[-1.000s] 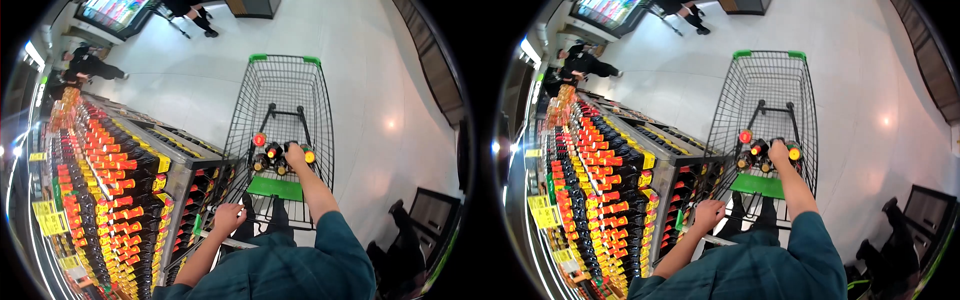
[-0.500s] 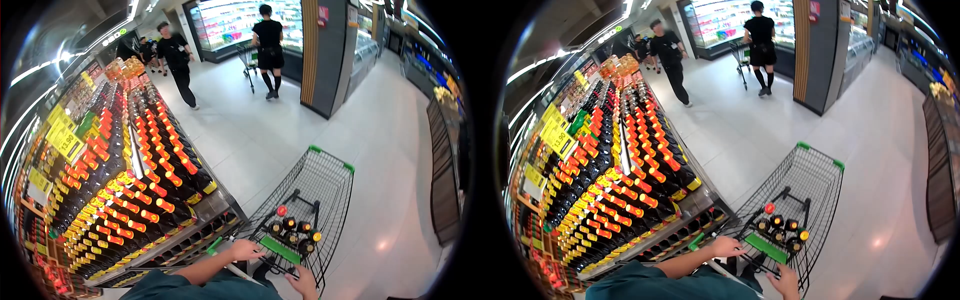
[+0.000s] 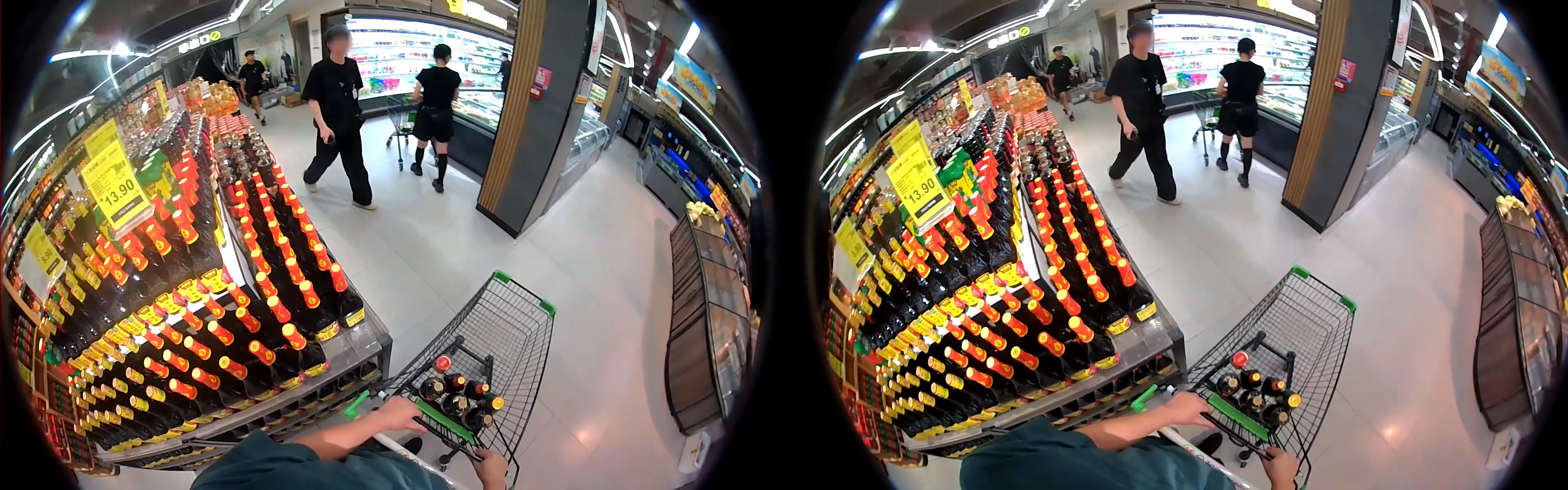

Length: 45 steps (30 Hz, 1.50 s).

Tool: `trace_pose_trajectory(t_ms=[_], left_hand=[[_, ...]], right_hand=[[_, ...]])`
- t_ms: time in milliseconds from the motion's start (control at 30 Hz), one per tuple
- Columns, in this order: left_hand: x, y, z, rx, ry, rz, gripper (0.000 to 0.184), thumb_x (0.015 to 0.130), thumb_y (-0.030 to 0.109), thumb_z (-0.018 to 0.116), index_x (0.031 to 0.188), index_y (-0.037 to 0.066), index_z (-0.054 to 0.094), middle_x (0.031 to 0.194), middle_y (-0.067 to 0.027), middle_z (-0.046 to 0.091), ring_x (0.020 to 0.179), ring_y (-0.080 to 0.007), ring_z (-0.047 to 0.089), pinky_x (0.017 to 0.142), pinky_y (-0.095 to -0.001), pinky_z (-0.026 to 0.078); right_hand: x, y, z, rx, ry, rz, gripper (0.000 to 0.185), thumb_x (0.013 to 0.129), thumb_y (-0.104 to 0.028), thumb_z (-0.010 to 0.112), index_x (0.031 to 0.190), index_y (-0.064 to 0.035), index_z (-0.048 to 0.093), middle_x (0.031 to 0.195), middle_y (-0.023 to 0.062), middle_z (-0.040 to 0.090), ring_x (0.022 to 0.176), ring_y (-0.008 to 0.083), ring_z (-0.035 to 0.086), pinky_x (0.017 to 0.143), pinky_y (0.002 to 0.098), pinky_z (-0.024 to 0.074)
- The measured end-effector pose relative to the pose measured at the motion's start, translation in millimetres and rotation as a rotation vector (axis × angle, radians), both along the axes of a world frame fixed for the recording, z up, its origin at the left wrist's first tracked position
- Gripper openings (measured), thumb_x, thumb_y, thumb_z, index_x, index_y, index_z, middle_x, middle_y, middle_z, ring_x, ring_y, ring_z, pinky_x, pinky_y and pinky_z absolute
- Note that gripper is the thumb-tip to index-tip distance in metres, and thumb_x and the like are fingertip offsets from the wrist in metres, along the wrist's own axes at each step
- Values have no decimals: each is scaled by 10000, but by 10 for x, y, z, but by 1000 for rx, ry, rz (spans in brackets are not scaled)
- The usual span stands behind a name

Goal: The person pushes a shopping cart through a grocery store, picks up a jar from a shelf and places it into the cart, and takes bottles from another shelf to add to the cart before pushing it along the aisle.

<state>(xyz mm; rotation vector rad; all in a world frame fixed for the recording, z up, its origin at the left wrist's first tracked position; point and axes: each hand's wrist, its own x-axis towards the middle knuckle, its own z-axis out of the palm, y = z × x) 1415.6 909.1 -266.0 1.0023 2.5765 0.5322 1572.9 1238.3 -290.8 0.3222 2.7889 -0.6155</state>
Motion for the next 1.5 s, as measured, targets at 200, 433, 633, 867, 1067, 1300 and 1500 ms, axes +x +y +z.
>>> trace_pose_trajectory(t_ms=[200,433,633,867,1067,1300,1500], left_hand=[[59,-29,108,-24,-102,36,505,807,628,701,942,148,779,844,-127,725,824,-348,705,706,-479,548],[132,32,23,4,-53,86,551,823,644,691,910,107,776,852,-126,717,859,-337,702,734,-468,558],[113,147,26,13,-19,166,569,802,659,701,901,105,780,867,-105,717,871,-305,708,745,-447,566],[-15,386,94,19,-46,287,512,818,639,700,942,149,786,887,-94,738,863,-304,717,725,-443,564],[-210,632,10,35,-17,356,479,850,647,671,961,195,784,854,-103,744,821,-324,724,684,-450,558],[-534,902,50,-59,-66,453,564,854,701,626,976,172,779,869,-107,741,837,-331,708,692,-457,542],[-889,1047,-194,-147,-41,534,597,839,762,564,973,224,786,848,-64,738,804,-312,708,649,-442,541]], right_hand=[[-5,67,-86,52,71,137,236,766,-339,782,951,-192,775,886,105,744,825,337,711,723,447,574],[-186,154,-69,110,303,168,360,790,-476,793,814,-118,761,825,81,738,770,315,705,663,442,561],[-462,336,-57,137,337,218,431,772,-544,794,799,-115,758,825,96,733,764,323,698,654,442,558],[-997,674,-147,196,324,324,497,780,-602,759,767,-106,746,786,104,714,747,329,688,642,440,559],[-1580,1021,-297,172,380,425,510,773,-621,752,694,-118,721,714,96,674,706,329,672,596,452,541],[-2350,1294,-408,177,323,561,523,780,-642,726,682,-128,721,711,85,672,700,323,672,595,452,540],[-3026,1438,-436,127,195,694,350,791,-527,745,879,-190,776,859,38,718,837,279,707,697,436,572]])
